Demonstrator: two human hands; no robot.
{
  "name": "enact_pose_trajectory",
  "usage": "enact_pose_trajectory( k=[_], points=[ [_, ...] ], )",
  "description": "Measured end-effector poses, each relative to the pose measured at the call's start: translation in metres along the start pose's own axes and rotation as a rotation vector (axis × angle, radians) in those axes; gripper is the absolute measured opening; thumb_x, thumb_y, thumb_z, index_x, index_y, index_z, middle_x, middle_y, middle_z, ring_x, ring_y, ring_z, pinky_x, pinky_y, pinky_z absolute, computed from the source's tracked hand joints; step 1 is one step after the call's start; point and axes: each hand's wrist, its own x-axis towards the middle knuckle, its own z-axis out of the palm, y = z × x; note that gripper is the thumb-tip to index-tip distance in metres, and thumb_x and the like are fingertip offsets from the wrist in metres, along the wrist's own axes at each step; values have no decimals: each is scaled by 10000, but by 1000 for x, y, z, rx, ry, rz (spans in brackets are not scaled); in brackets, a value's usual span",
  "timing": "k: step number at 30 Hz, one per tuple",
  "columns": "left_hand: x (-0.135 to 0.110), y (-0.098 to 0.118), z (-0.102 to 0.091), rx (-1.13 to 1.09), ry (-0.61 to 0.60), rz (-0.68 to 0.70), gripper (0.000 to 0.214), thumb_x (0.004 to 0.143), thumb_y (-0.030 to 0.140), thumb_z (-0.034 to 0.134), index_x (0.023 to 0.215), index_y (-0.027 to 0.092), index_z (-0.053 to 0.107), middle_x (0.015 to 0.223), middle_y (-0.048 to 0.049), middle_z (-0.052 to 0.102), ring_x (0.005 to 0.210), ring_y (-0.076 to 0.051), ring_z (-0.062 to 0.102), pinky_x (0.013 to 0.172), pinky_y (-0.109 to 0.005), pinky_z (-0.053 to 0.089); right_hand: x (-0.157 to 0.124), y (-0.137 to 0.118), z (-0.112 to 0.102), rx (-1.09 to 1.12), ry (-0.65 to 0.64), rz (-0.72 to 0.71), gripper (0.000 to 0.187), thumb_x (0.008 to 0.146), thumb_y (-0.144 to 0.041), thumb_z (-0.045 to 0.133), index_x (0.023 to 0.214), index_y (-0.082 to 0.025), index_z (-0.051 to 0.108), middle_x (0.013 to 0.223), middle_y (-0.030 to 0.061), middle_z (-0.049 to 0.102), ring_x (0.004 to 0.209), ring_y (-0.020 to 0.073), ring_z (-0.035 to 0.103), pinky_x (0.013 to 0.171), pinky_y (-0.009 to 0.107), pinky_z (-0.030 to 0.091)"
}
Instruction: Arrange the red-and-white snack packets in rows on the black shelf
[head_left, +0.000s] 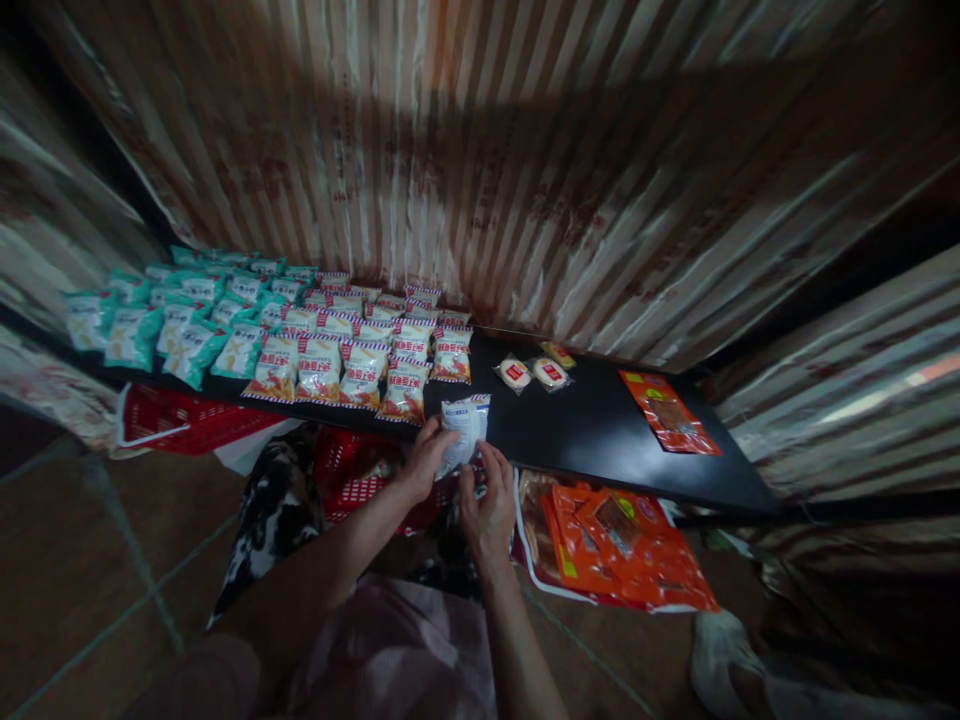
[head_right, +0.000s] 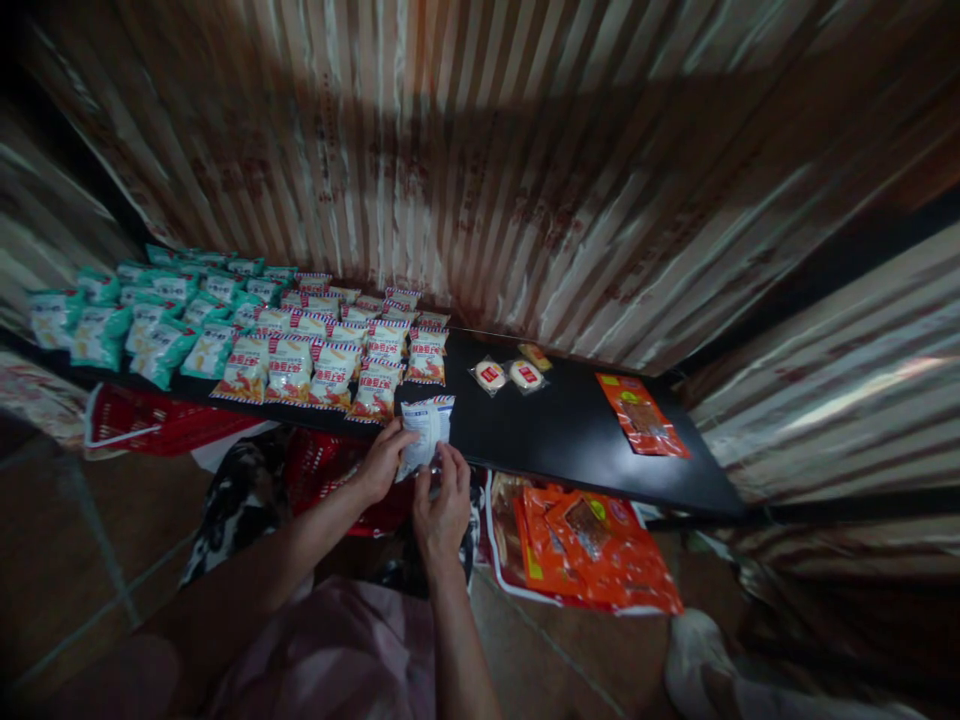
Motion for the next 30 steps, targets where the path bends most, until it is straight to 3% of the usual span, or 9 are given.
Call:
enact_pose_trajectory(
  k=[19,25,30],
  points=[
    [-6,-3,2,59,-70,41,356,680,334,615,1008,195,625,923,-21,690,854,-159,627,744,-230,471,0,11,2,62,-23,85,410,854,-364,488,1201,-151,538,1160,149,593,1071,249,551,920,461,459],
    [-7,0,1,123,-50,80,330,728,320,590,1014,178,675,941,-31,705,891,-175,626,754,-237,475,0,8,1,118,-84,224,497,831,-437,511,1227,-138,520,1159,160,588,1043,258,563,879,446,474],
    [-5,-3,1,191,-5,126,272,713,255,649,971,187,701,1040,-49,695,1000,-208,609,860,-285,464,-2,6,3,165,-91,323,575,797,-516,531,1211,-118,528,1125,168,600,998,261,579,842,422,487]
  ],
)
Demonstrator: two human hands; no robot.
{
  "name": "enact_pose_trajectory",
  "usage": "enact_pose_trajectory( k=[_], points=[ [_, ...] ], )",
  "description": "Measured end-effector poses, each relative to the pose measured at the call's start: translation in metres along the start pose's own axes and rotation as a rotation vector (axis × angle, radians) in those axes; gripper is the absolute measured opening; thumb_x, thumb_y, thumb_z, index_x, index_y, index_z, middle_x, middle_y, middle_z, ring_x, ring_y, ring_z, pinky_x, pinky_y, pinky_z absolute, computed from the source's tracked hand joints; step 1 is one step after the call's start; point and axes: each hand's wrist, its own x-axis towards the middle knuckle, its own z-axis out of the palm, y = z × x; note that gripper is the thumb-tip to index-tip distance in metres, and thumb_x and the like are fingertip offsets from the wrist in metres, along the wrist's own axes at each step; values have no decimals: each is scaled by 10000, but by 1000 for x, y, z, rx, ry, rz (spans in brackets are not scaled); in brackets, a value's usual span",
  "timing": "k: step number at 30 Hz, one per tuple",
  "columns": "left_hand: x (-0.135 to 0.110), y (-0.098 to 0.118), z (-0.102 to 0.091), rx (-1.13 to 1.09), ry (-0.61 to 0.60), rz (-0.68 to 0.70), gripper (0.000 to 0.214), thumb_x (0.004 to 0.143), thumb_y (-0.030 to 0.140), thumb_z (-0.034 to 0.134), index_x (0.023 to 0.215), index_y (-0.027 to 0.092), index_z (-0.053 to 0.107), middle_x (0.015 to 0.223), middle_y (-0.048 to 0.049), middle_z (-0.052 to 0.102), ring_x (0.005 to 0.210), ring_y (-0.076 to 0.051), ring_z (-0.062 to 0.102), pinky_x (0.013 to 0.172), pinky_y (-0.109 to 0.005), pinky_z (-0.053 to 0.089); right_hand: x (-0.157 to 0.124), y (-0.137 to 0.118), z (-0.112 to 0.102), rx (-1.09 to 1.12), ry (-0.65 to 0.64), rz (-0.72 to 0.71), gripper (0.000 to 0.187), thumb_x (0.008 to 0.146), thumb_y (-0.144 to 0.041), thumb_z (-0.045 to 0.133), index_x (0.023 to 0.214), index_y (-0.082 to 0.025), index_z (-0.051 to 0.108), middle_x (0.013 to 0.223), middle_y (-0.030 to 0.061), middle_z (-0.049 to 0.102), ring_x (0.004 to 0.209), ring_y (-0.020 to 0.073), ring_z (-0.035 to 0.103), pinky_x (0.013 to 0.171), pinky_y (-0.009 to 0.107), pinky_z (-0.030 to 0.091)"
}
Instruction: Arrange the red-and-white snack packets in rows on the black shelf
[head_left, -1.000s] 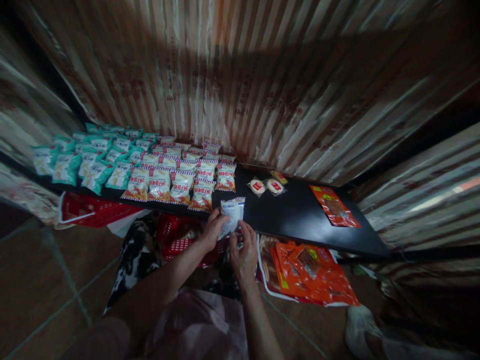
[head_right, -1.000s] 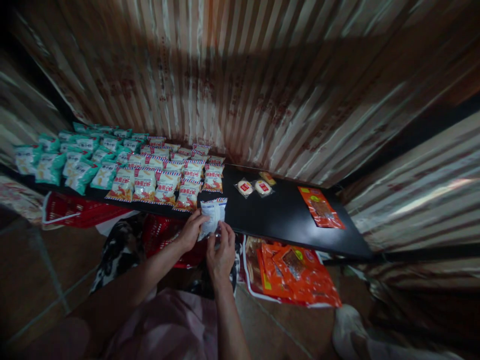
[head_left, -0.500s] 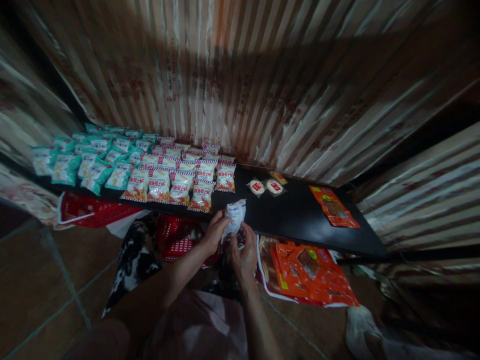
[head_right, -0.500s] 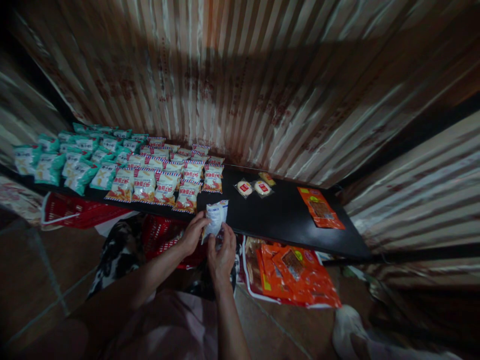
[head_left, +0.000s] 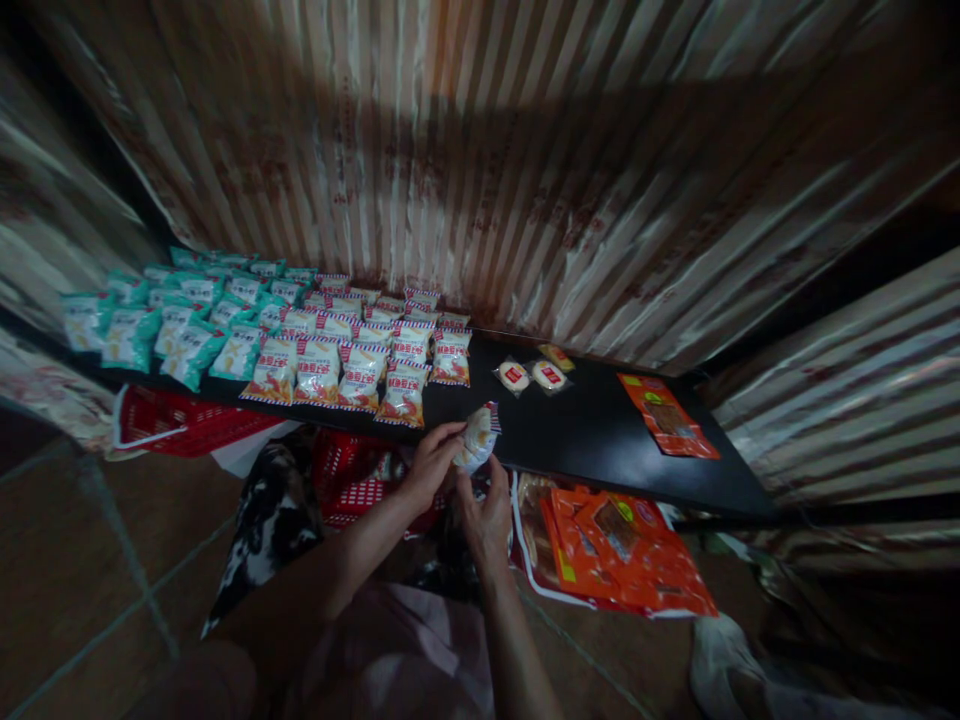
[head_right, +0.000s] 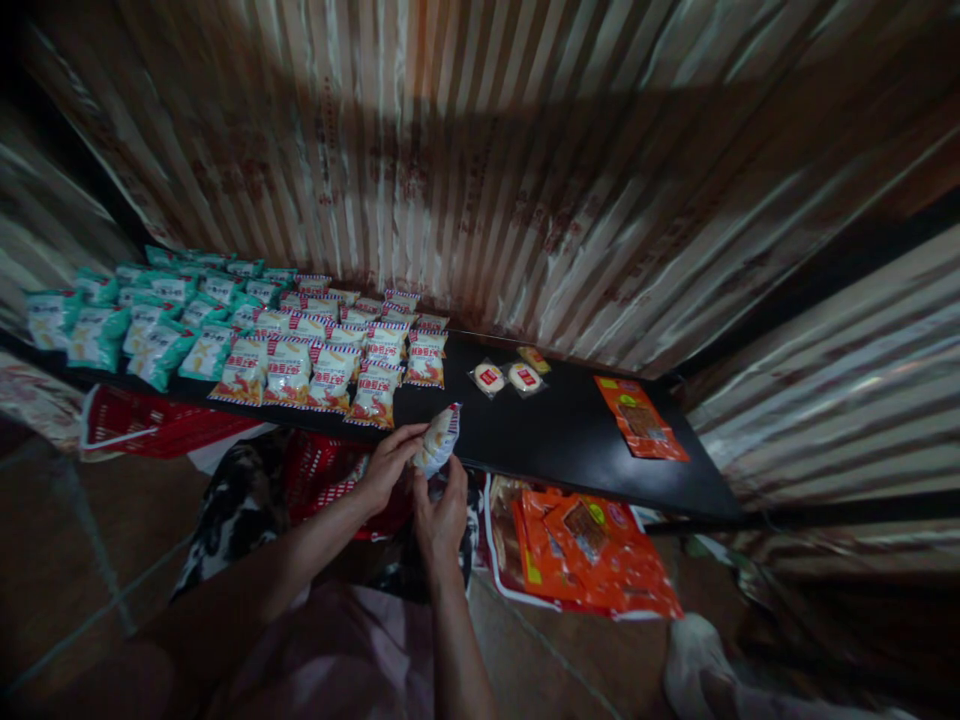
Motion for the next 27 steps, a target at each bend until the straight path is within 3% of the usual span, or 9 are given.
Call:
enact_pose_trajectory(
  k=[8,12,16,23,27],
  points=[
    [0,-2,0,68,-10,37,218,755,188,624,947,206,726,1109,-62,683,1072,-213,589,956,-324,435,1,5,3,41,15,82,618,752,-538,573,1218,-133,530,1127,159,609,1000,268,586,871,424,466],
    [-1,-2,2,131,-13,38,202,745,160,618,913,208,720,1000,-50,699,990,-197,606,904,-309,462,2,4,2,104,36,75,580,745,-520,599,1194,-155,550,1070,128,643,972,264,598,860,408,465],
    [-1,-3,3,213,11,83,178,712,111,622,836,209,703,907,-30,689,934,-177,603,879,-289,464,3,-1,-2,125,33,141,592,749,-524,589,1183,-123,551,1079,154,645,950,277,608,837,412,470],
    [1,-8,-2,283,42,132,152,720,128,641,843,210,677,922,-40,676,949,-187,601,918,-331,443,3,5,-3,200,34,139,521,773,-495,570,1159,-148,601,1019,112,686,946,262,622,820,387,483],
    [5,-17,-6,240,72,67,233,687,183,721,911,197,662,998,-65,672,1011,-207,598,959,-356,421,5,16,-1,272,-7,154,495,786,-475,559,1162,-157,607,1025,100,693,955,252,627,815,384,494]
  ],
)
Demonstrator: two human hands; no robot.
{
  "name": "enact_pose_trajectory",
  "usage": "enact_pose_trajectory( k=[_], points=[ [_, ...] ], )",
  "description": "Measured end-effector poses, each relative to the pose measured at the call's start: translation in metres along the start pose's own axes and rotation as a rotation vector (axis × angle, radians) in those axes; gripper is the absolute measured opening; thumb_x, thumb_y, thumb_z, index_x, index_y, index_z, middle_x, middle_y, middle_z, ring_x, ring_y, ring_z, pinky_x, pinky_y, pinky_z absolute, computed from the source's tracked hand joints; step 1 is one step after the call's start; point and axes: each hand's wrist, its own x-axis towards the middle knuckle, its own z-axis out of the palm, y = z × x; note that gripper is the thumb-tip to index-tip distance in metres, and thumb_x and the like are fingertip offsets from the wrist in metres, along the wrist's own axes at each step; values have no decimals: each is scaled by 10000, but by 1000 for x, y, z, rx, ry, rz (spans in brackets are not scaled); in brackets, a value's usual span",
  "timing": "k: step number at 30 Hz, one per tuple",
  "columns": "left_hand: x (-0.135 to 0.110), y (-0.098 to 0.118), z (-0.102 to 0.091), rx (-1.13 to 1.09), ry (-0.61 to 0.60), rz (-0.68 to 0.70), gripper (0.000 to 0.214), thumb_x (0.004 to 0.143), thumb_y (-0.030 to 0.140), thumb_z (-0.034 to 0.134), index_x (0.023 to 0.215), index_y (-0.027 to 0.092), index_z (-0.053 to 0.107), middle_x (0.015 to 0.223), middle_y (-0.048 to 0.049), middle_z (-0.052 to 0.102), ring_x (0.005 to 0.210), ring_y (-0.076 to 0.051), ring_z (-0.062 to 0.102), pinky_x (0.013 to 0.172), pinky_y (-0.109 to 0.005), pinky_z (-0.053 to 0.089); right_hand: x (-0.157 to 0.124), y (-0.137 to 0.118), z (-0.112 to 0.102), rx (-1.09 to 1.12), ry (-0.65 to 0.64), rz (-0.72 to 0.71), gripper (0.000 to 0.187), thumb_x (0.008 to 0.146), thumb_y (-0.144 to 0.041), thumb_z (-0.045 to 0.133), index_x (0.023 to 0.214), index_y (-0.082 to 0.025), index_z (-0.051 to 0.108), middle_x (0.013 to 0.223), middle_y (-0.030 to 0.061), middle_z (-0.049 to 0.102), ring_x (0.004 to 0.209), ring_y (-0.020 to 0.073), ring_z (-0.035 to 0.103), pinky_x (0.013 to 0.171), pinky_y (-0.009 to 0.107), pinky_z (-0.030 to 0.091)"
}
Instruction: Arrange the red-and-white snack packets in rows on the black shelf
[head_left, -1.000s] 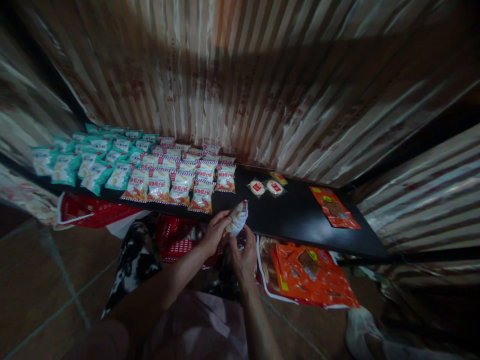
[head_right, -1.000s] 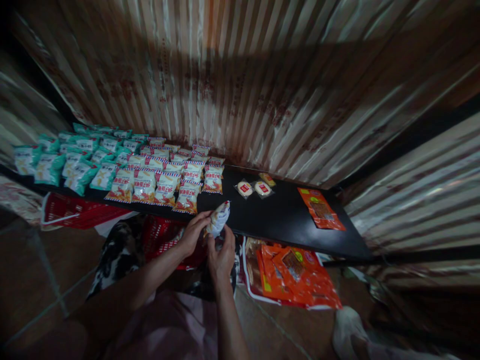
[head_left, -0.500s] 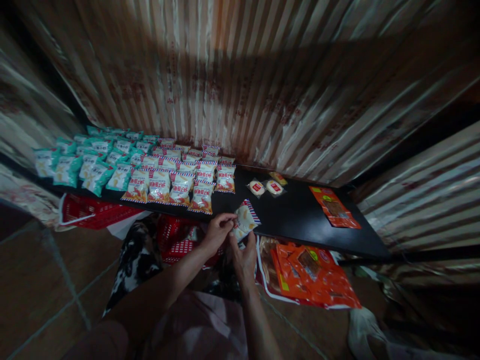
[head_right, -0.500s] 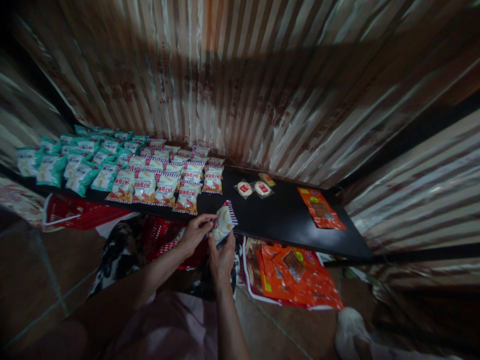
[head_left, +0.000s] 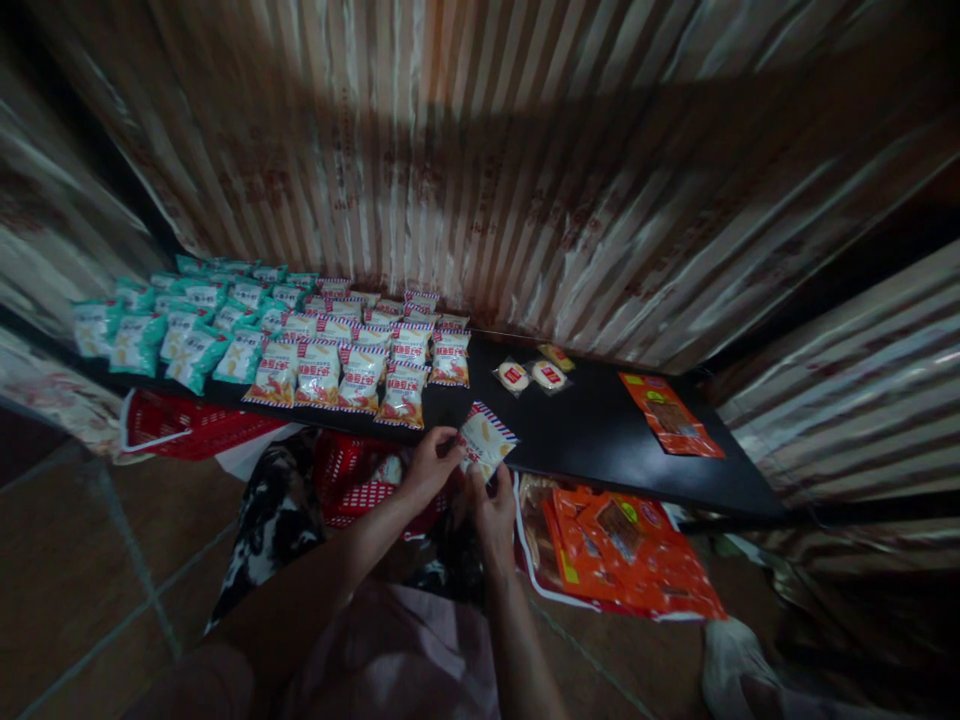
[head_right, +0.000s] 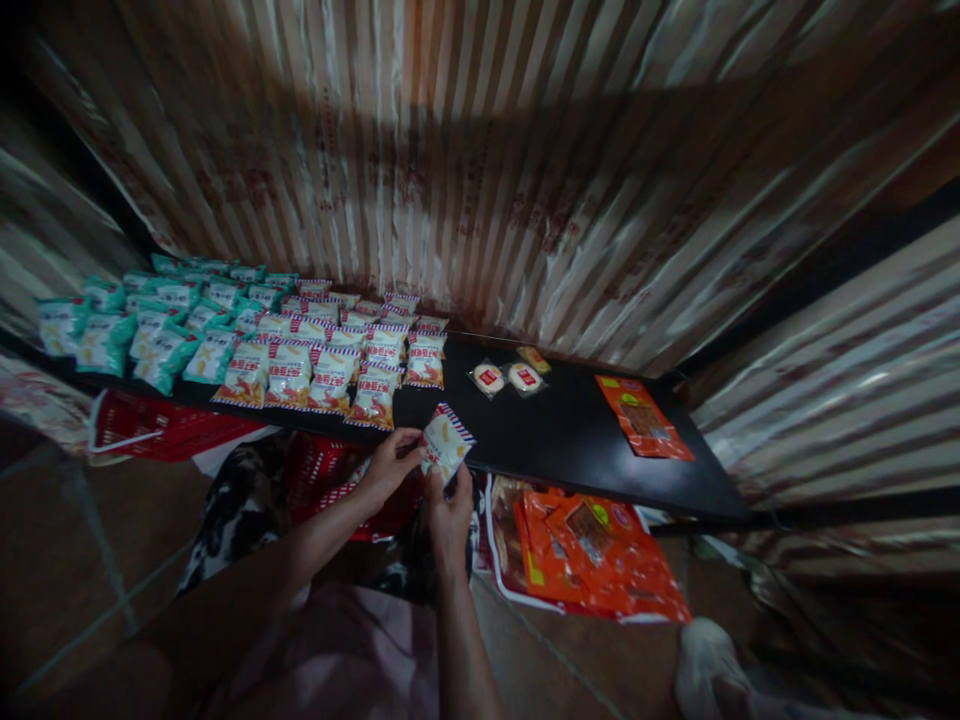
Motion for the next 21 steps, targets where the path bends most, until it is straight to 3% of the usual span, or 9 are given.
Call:
enact_pose_trajectory(
  k=[7,13,21],
  points=[
    [2,-9,-3,-39,-30,-95,368,654,264,783,985,191,640,1079,-95,667,1059,-231,590,963,-358,419,6,9,2,85,-47,47,573,796,-469,550,1267,-146,513,1174,130,641,1060,255,602,880,400,480],
    [7,-9,-1,45,17,-57,291,673,248,760,929,177,643,982,-89,680,955,-224,622,882,-347,456,8,3,5,35,-24,8,623,817,-482,517,1324,-125,454,1272,162,576,1145,256,561,963,415,431],
    [11,-24,-4,82,42,-1,243,712,235,723,935,192,639,976,-77,687,950,-207,628,896,-340,457,12,0,8,-79,10,42,663,829,-542,446,1326,-103,461,1248,186,590,1121,287,564,909,420,443]
  ],
)
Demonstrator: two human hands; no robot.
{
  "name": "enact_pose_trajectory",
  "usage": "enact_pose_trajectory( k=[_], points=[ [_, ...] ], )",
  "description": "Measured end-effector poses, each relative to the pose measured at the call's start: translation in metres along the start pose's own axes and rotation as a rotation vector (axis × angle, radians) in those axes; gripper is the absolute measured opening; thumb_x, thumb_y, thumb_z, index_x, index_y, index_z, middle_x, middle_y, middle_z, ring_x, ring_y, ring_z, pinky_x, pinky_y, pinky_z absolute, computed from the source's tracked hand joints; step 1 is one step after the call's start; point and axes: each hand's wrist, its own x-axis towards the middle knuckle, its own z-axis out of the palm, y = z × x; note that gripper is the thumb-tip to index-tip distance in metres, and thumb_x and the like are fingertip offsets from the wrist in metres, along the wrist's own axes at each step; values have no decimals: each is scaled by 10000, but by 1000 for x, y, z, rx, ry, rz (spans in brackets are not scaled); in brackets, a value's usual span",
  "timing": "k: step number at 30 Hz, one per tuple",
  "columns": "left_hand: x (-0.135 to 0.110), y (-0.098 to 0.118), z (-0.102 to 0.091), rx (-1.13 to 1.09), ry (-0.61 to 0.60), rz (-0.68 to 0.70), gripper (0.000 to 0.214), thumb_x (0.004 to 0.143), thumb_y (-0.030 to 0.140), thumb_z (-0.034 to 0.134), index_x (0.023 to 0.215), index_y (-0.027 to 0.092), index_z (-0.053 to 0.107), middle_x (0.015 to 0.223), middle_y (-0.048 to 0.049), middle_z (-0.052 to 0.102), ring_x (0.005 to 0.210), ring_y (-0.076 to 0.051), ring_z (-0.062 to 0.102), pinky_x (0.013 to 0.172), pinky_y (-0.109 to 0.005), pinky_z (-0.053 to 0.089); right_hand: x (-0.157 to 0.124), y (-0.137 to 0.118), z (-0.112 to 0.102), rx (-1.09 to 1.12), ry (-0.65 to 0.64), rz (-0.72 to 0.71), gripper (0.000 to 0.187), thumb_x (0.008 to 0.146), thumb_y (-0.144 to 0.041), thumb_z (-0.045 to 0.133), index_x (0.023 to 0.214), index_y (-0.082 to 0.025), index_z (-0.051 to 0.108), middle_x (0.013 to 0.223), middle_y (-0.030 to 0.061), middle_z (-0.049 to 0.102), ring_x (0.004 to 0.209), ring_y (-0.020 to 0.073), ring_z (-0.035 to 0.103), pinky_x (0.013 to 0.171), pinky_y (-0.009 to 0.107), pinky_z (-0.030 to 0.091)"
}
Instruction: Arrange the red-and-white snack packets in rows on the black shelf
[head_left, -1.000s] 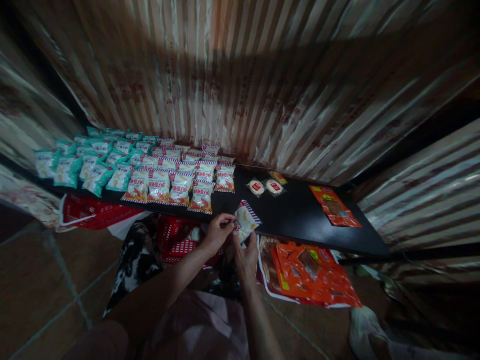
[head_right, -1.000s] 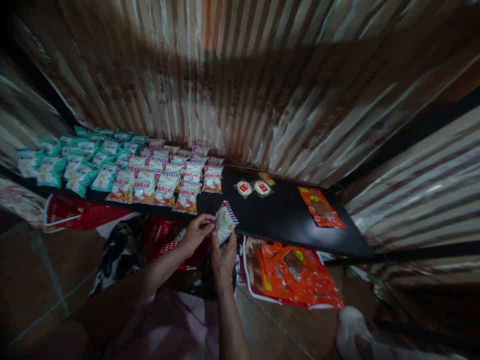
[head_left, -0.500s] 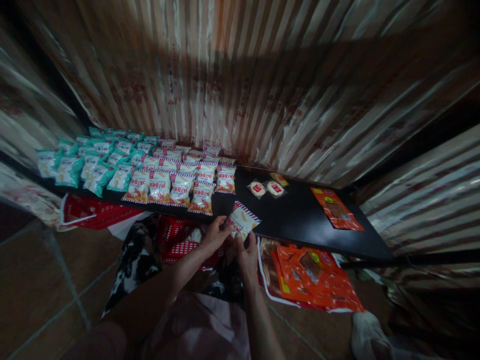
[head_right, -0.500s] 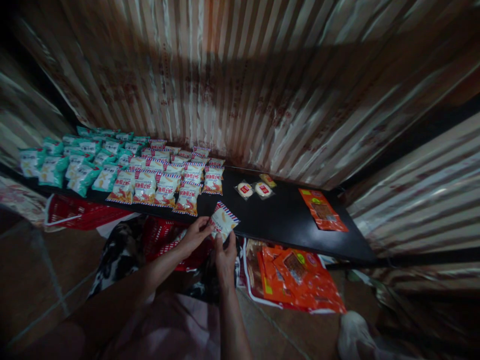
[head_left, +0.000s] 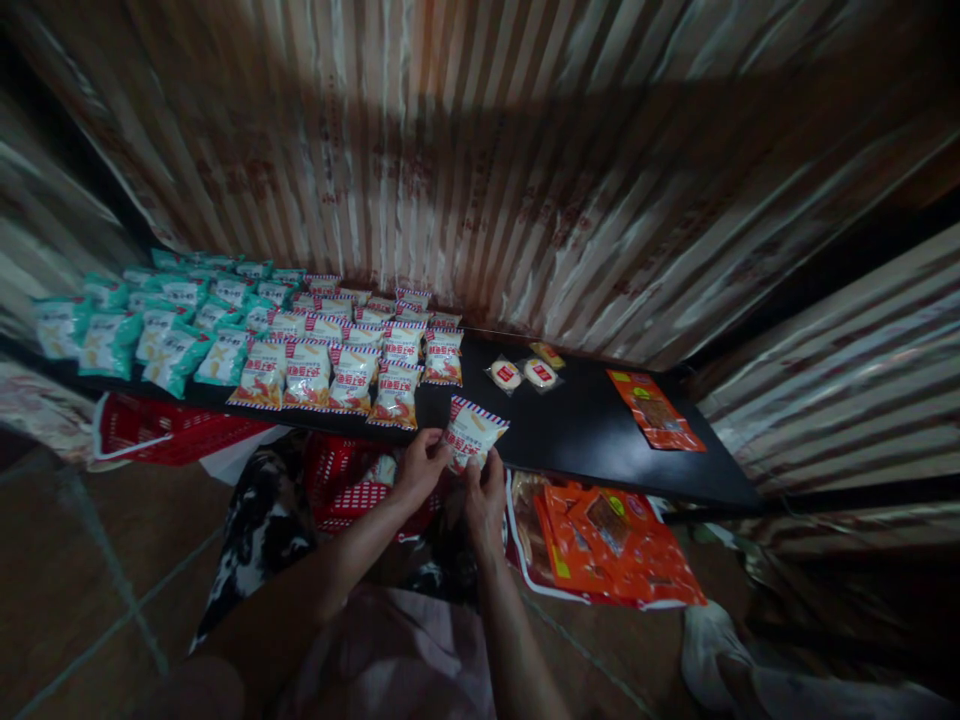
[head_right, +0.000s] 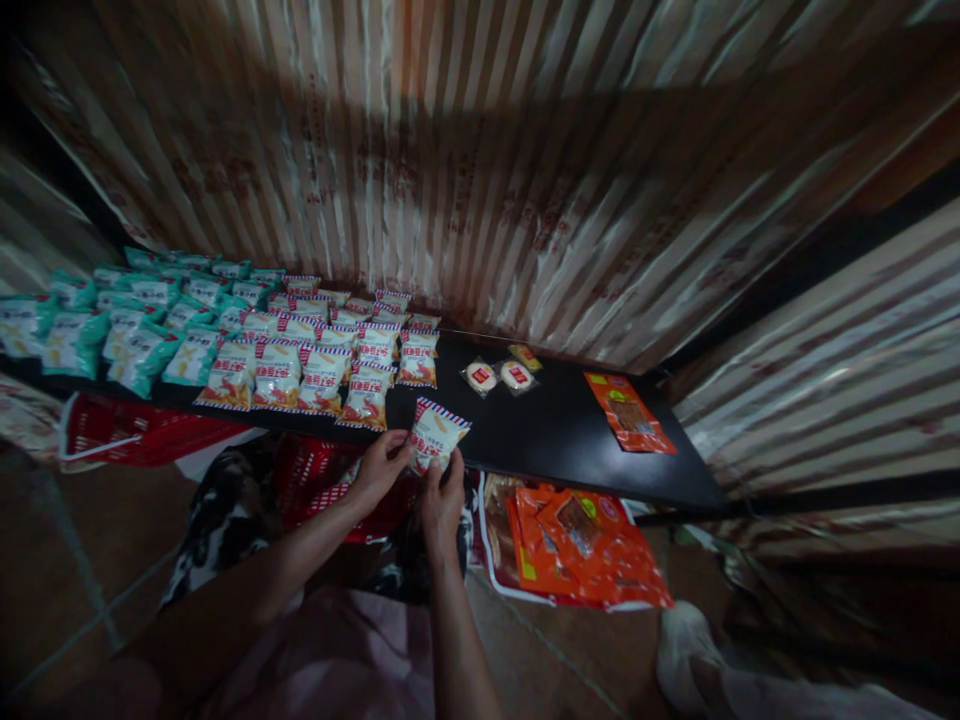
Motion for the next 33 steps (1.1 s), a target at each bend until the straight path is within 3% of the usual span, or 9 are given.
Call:
enact_pose_trajectory(
  k=[6,15,33],
  points=[
    [3,4,-2,154,17,67,232,775,147,615,1005,183,604,1038,-79,680,1002,-195,624,912,-337,470,6,-1,10,55,-29,10,680,789,-557,509,1319,-132,465,1174,142,642,1031,254,609,854,365,470],
    [6,9,-2,264,12,139,268,813,123,534,1068,197,570,1089,-68,675,1025,-186,635,914,-332,494,26,-1,21,45,29,-16,669,785,-549,508,1315,-142,479,1136,135,654,982,253,617,825,365,473],
    [33,12,0,392,35,323,370,777,111,523,1141,168,546,1165,-105,637,1041,-207,629,908,-380,537,82,-2,37,-59,-38,-62,651,797,-554,462,1308,-152,492,1094,117,660,942,241,605,808,353,461]
  ],
)
